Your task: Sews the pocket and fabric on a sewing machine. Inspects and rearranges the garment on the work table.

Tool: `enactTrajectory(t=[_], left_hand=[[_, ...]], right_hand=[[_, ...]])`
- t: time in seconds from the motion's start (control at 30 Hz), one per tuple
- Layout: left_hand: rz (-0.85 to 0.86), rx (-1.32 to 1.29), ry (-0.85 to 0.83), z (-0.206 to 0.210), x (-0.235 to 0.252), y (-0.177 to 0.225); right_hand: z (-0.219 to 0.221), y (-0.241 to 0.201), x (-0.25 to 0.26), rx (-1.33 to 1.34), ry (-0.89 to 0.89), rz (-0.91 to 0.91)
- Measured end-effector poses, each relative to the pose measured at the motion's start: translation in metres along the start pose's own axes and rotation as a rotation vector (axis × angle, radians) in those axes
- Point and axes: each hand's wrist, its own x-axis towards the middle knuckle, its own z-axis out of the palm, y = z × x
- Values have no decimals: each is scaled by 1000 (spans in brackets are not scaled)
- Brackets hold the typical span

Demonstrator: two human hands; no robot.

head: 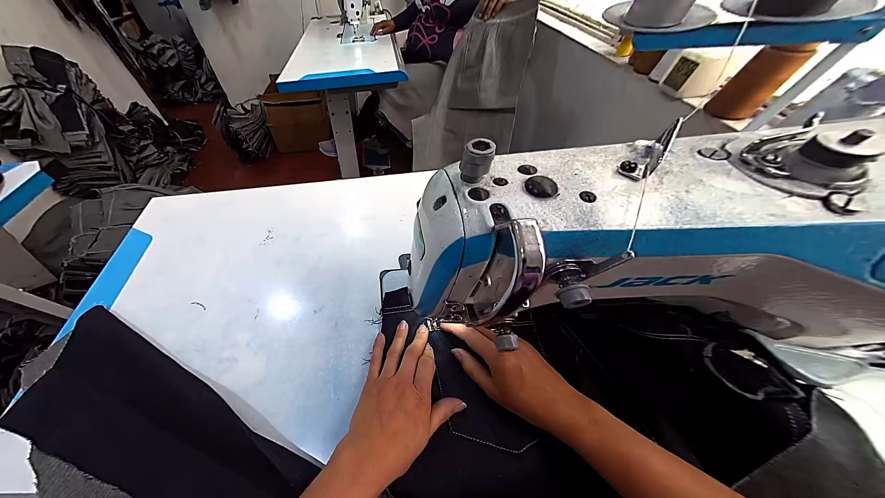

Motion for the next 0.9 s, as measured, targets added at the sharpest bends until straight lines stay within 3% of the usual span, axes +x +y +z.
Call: enactTrajectory(t=[0.37,0.57,0.73,0.9], left_hand=[[-28,-15,-61,-3,4,-1],[-95,-23,-294,-19,17,0],[39,30,21,-5,-36,25],[121,-4,100,-2,-56,27]], right_hand=[[1,1,3,-9,-7,11],[0,5,14,-31,45,-3],[-26,-24,-24,61,-117,-64],[-29,-13,-53,131,-129,-163]])
